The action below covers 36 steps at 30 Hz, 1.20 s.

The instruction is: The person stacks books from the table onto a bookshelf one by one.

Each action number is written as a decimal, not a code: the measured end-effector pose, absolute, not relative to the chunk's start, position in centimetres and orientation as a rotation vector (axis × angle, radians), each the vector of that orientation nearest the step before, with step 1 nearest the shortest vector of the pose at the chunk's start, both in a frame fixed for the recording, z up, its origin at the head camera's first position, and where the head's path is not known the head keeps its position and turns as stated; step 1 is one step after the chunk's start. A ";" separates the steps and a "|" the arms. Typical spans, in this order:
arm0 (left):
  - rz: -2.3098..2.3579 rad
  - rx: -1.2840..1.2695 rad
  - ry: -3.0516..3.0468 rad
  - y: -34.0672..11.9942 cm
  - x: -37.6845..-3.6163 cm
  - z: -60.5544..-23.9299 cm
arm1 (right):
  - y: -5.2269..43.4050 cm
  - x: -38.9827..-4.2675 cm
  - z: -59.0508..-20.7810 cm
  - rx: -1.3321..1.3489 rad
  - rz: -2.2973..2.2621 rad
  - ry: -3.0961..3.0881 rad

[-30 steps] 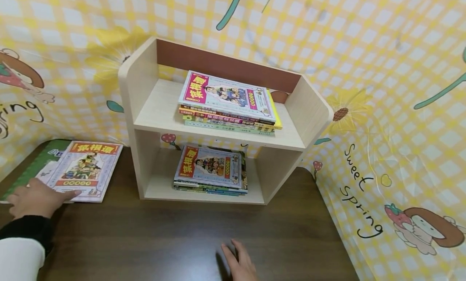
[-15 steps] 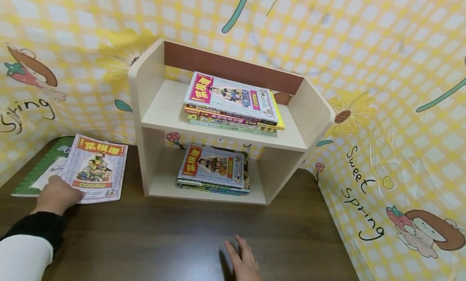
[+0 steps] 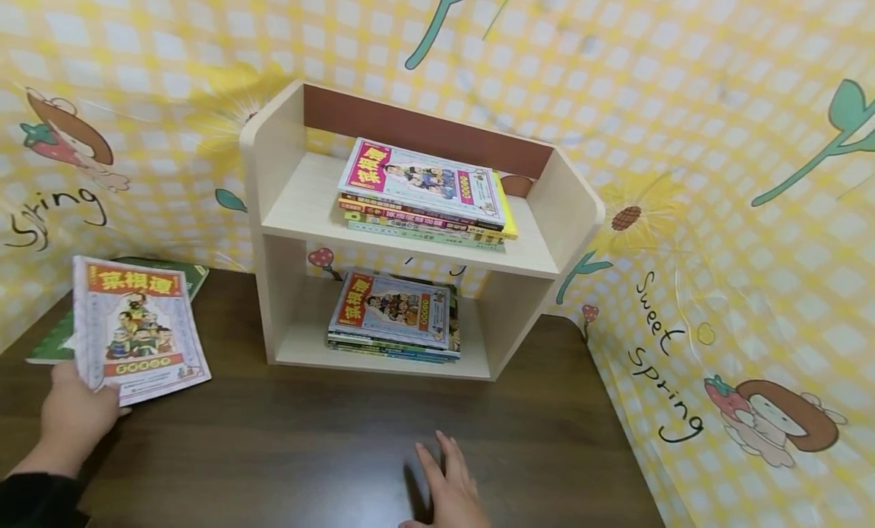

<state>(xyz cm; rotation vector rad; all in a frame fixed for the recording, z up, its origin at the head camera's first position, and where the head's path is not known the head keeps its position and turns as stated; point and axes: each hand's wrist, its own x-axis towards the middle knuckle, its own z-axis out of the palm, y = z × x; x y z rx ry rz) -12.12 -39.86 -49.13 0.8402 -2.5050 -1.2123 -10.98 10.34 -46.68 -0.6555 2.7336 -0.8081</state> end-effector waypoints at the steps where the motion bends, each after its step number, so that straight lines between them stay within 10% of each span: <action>1: -1.241 0.839 -2.454 -39.7 -11.6 -49.4 | 10.1 -11.0 -46.6 -0.625 -0.806 2.712; 22: -1.177 0.469 -2.314 -33.1 -5.3 -44.7 | 10.2 -10.9 -44.7 -0.695 -0.876 2.793; 36: -1.928 0.259 -1.697 -23.4 -3.7 -43.4 | 7.3 -11.2 -40.6 -0.647 -1.188 2.612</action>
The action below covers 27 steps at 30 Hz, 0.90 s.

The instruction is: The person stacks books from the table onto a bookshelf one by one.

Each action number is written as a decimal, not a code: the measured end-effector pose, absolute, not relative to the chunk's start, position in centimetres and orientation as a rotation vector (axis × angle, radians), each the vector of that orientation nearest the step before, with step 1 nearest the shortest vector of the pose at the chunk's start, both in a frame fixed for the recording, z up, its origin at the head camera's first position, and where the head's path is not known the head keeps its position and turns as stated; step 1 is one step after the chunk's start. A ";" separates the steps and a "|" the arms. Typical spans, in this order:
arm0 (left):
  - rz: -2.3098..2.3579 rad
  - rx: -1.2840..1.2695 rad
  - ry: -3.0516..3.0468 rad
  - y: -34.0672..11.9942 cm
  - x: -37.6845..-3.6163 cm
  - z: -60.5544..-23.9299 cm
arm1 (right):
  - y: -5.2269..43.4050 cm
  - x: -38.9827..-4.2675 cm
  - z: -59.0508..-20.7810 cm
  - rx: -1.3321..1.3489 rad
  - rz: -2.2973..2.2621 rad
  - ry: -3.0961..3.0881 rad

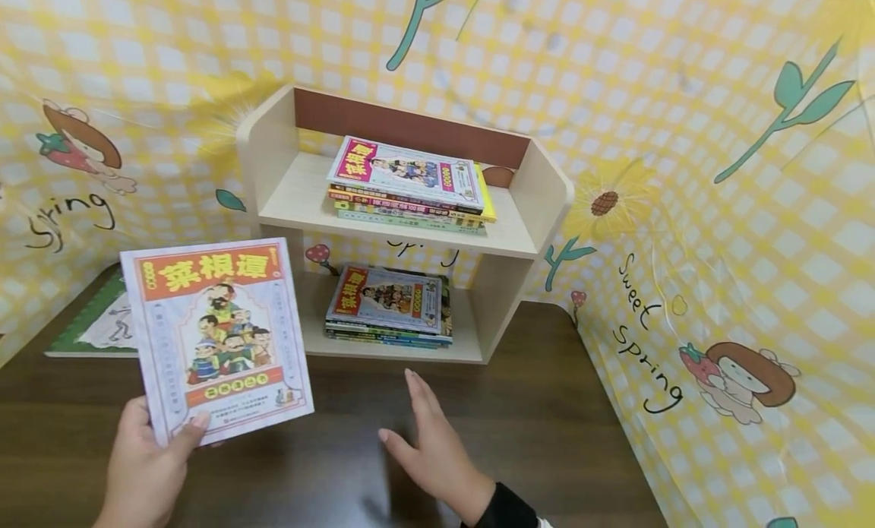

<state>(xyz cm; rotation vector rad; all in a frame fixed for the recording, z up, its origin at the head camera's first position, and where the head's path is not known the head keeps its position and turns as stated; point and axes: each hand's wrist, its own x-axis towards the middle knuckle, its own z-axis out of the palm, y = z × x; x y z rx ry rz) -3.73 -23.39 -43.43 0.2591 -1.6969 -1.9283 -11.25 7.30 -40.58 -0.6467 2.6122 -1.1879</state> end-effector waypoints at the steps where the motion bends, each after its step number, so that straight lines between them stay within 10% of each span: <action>1: -1.944 0.239 -1.700 -22.8 -3.6 -43.5 | 7.1 -11.3 -40.4 -0.656 -1.212 2.594; 27: -2.221 0.053 -1.812 -9.6 -6.3 -41.9 | 6.1 -11.2 -39.7 -0.503 -2.321 2.145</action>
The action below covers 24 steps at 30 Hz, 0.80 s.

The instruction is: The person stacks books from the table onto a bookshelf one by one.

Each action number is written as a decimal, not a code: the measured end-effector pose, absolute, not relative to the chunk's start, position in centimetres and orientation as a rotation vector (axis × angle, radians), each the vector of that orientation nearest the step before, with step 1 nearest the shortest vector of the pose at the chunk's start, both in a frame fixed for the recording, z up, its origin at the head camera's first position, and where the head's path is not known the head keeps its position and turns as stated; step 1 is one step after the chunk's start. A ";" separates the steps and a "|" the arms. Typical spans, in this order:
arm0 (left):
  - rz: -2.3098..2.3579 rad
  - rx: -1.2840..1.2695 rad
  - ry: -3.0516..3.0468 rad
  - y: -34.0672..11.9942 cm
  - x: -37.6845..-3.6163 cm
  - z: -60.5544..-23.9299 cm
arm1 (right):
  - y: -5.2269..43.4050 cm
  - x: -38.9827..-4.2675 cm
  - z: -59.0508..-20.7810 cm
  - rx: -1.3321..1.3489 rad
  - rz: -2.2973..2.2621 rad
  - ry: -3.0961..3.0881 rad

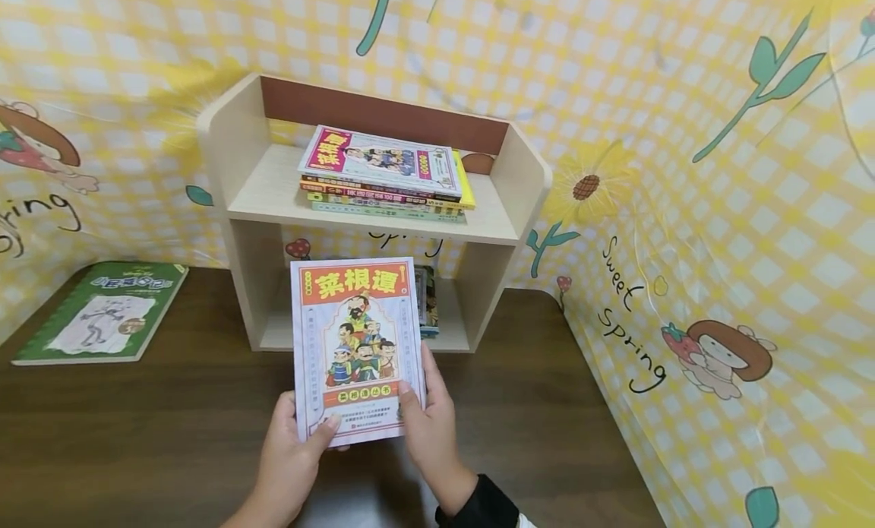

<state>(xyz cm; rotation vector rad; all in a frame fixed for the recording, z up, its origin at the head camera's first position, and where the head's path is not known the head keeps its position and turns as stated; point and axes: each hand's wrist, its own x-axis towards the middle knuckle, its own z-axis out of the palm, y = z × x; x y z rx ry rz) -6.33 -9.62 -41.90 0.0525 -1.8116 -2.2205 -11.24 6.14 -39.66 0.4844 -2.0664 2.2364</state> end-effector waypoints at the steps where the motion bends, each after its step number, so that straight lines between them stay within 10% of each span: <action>1: -2.242 0.059 -1.810 -9.5 -6.3 -41.9 | 6.3 -11.4 -39.6 0.475 2.223 -2.074; 24: -2.280 -0.186 -2.037 -14.6 -8.2 -43.2 | 11.5 -13.3 -39.1 0.420 2.524 -2.339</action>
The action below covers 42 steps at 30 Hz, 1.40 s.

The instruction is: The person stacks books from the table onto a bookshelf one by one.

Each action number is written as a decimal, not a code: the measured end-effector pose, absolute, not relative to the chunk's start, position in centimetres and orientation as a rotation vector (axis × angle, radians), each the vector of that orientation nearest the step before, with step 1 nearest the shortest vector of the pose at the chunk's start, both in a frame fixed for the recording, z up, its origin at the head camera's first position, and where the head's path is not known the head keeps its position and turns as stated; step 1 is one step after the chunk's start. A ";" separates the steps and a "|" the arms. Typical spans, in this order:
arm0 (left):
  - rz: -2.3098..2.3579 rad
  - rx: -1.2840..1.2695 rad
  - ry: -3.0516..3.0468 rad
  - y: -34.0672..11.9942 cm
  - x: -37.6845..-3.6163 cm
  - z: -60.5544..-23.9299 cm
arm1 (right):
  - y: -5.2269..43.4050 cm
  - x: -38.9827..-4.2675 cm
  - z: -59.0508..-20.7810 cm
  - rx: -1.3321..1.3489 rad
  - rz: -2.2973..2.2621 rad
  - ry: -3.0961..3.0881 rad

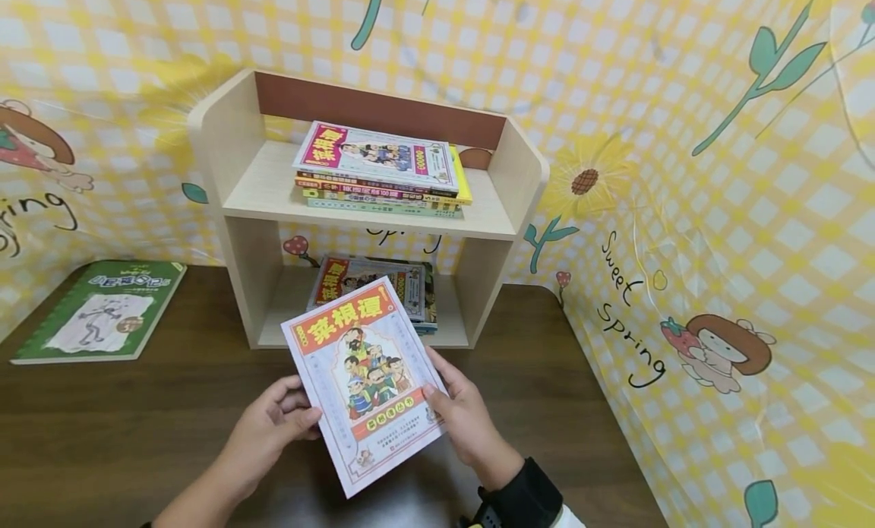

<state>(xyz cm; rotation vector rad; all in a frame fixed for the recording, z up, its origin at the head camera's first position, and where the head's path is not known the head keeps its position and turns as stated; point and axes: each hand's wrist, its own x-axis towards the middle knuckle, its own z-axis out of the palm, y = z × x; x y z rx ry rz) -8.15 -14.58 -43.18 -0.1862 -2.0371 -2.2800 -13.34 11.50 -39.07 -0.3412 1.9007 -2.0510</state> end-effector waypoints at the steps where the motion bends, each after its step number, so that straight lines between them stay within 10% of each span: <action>1: -2.285 -0.200 -2.031 -14.9 -8.4 -43.2 | 11.7 -13.4 -39.1 -0.348 -2.039 1.882; 42: -2.122 -0.842 -2.396 -19.0 -10.5 -40.9 | 14.5 -19.8 -37.4 -0.650 -1.581 1.630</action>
